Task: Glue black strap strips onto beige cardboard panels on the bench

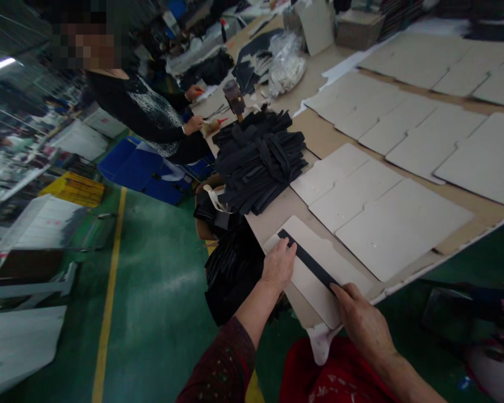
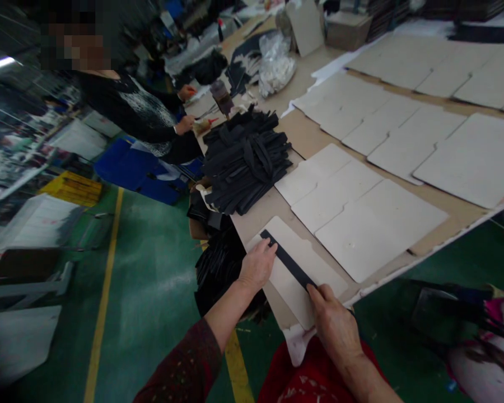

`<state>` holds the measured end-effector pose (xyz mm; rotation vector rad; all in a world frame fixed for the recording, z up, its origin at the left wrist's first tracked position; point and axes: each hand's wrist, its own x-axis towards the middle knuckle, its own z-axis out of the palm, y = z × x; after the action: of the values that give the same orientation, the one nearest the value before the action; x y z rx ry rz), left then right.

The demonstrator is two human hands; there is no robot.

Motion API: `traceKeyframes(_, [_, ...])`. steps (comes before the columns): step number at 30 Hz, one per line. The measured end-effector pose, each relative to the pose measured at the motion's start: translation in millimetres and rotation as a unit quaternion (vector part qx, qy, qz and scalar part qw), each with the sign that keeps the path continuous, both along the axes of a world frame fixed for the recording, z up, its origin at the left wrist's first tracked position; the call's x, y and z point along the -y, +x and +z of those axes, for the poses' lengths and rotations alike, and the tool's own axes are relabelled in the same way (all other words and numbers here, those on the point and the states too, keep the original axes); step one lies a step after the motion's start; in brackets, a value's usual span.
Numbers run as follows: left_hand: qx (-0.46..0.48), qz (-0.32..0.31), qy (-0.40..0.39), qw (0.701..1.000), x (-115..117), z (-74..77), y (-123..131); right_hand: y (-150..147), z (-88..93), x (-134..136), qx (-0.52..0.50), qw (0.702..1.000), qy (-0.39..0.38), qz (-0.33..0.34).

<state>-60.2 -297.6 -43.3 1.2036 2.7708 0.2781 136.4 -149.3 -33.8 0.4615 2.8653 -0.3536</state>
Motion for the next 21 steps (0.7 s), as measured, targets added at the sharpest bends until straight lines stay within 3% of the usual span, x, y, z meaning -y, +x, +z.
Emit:
traceKeyframes(7, [0.004,-0.006,0.001,1.000,5,-3.1,1,3,2.4,10,0.013,0.997,0.059,0.050])
traceKeyframes(14, [-0.003,-0.010,0.016,1.000,10,6.1,0,-4,5.8,20,-0.028,0.983,0.151,0.097])
traceKeyframes(21, [0.016,-0.060,0.000,0.998,10,-1.6,4,-3,-17.7,20,-0.096,0.968,0.189,0.137])
